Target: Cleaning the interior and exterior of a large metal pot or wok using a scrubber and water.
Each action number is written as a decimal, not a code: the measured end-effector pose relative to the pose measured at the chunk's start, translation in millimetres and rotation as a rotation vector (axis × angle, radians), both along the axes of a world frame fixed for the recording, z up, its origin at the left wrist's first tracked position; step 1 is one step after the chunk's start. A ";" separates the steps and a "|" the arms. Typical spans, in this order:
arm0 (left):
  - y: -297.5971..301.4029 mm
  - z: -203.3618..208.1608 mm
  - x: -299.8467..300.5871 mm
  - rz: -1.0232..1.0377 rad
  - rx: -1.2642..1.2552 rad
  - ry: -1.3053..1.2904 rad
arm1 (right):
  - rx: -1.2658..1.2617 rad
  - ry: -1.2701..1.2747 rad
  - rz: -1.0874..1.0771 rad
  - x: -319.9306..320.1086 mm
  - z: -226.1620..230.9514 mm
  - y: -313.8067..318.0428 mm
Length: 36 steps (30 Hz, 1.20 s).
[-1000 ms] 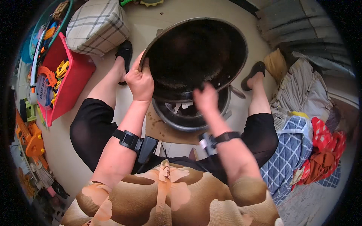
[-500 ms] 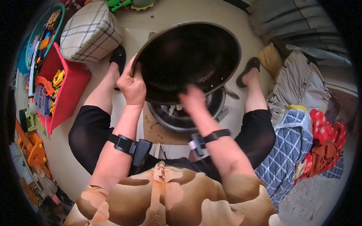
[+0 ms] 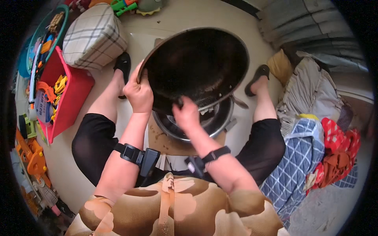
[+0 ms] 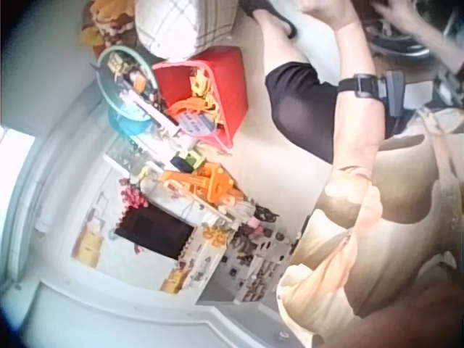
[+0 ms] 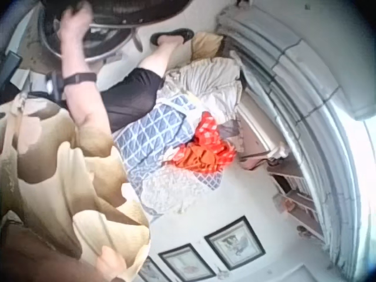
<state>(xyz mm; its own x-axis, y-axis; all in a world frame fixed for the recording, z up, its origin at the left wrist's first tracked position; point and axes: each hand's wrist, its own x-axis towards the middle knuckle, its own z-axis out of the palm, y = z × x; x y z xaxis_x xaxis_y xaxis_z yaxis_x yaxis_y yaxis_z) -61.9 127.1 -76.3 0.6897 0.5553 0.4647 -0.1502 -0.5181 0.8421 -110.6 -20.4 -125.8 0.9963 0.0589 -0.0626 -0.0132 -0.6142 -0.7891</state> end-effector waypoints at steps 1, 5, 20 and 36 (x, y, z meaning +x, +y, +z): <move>3.0 -0.6 1.9 -0.005 0.002 0.002 | 0.082 0.066 0.034 -2.0 -1.1 0.8; 10.4 0.4 7.7 -0.016 -0.117 -0.003 | -0.212 0.104 -0.010 51.5 -1.5 -81.1; 9.3 -0.7 12.3 -0.002 -0.049 0.020 | -0.107 0.051 0.100 3.4 -12.0 -10.2; -3.1 -6.1 5.2 0.013 -0.119 0.071 | -0.310 0.000 0.070 9.2 -7.8 -41.3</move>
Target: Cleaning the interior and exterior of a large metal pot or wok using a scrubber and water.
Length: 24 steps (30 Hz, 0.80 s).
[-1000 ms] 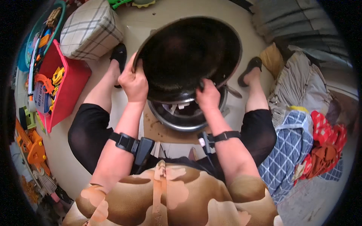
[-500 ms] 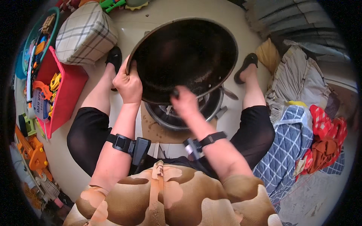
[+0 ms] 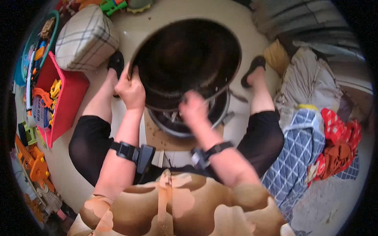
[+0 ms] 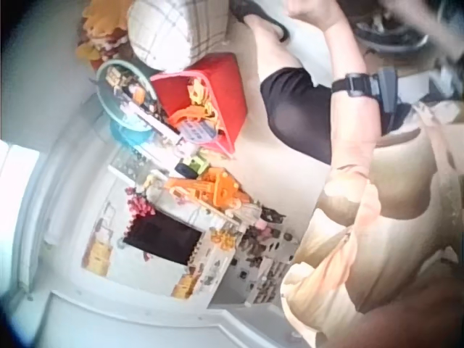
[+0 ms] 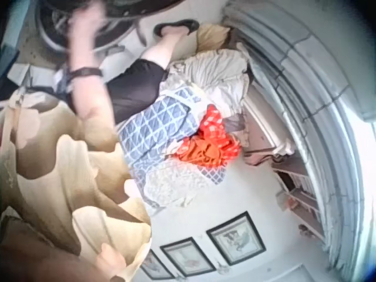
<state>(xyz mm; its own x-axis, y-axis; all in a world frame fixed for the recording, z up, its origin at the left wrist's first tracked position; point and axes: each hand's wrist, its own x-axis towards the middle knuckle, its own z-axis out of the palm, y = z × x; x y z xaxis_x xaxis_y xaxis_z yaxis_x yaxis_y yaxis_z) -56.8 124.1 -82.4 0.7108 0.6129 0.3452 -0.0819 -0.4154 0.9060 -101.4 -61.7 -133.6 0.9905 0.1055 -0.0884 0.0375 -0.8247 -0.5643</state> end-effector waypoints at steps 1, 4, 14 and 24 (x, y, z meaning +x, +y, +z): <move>2.0 -7.4 4.0 0.006 0.050 -0.030 | 0.158 -0.194 0.079 -9.7 -2.6 25.5; 11.6 -0.6 -7.1 -0.034 0.017 0.017 | 0.089 -0.073 0.131 -2.6 -4.6 13.8; 12.7 -1.6 1.2 -0.024 0.009 -0.029 | -0.012 -0.038 0.178 6.7 -6.9 -11.5; 3.9 4.1 1.7 -0.069 0.037 -0.037 | -0.359 0.095 0.265 43.1 24.9 -41.3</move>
